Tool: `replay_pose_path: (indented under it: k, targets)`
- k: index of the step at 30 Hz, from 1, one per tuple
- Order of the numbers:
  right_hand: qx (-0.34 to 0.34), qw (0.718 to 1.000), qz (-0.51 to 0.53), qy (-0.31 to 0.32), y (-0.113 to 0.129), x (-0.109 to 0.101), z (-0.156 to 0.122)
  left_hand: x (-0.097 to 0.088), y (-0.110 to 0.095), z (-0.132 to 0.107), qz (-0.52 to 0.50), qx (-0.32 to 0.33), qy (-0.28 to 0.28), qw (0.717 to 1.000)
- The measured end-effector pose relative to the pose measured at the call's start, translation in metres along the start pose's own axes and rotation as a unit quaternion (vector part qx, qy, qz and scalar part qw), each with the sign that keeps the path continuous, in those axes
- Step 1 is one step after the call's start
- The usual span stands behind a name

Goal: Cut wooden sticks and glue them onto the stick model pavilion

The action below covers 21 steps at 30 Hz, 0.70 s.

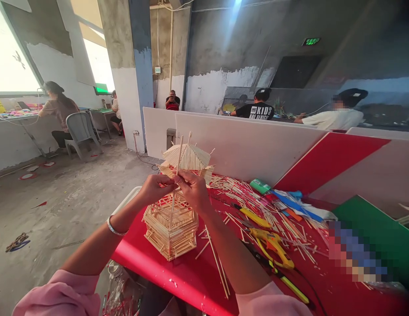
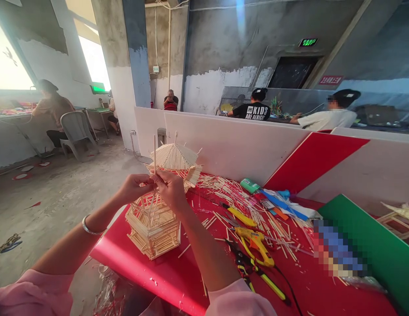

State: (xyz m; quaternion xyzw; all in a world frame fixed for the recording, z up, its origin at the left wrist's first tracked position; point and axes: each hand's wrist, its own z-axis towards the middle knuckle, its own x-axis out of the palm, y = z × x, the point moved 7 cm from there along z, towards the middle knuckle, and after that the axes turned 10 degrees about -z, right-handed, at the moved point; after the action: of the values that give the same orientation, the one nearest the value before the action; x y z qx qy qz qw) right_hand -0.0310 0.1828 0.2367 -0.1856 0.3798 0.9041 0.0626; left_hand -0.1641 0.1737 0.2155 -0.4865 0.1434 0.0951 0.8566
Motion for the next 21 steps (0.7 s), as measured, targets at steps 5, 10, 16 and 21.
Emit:
replay_pose_path:
  k: [5, 10, 16, 21]
  targets:
    - [0.004, 1.0, 0.001, -0.001, 0.0004, -0.0008, 0.0, 0.0002, -0.002, 0.0013, -0.005, 0.01, 0.004, 1.0]
    - [0.01, 1.0, 0.006, 0.001, -0.0006, -0.0002, -0.0003, 0.0007, -0.0013, 0.0007, 0.008, 0.008, 0.001, 1.0]
    - [0.002, 1.0, 0.012, -0.003, -0.001, -0.0001, -0.0001, 0.0013, 0.001, 0.0, 0.007, 0.004, 0.001, 1.0]
    - [0.014, 1.0, 0.019, 0.003, -0.0049, 0.0014, -0.0004, 0.0014, 0.0002, 0.0006, -0.005, 0.0, 0.001, 1.0]
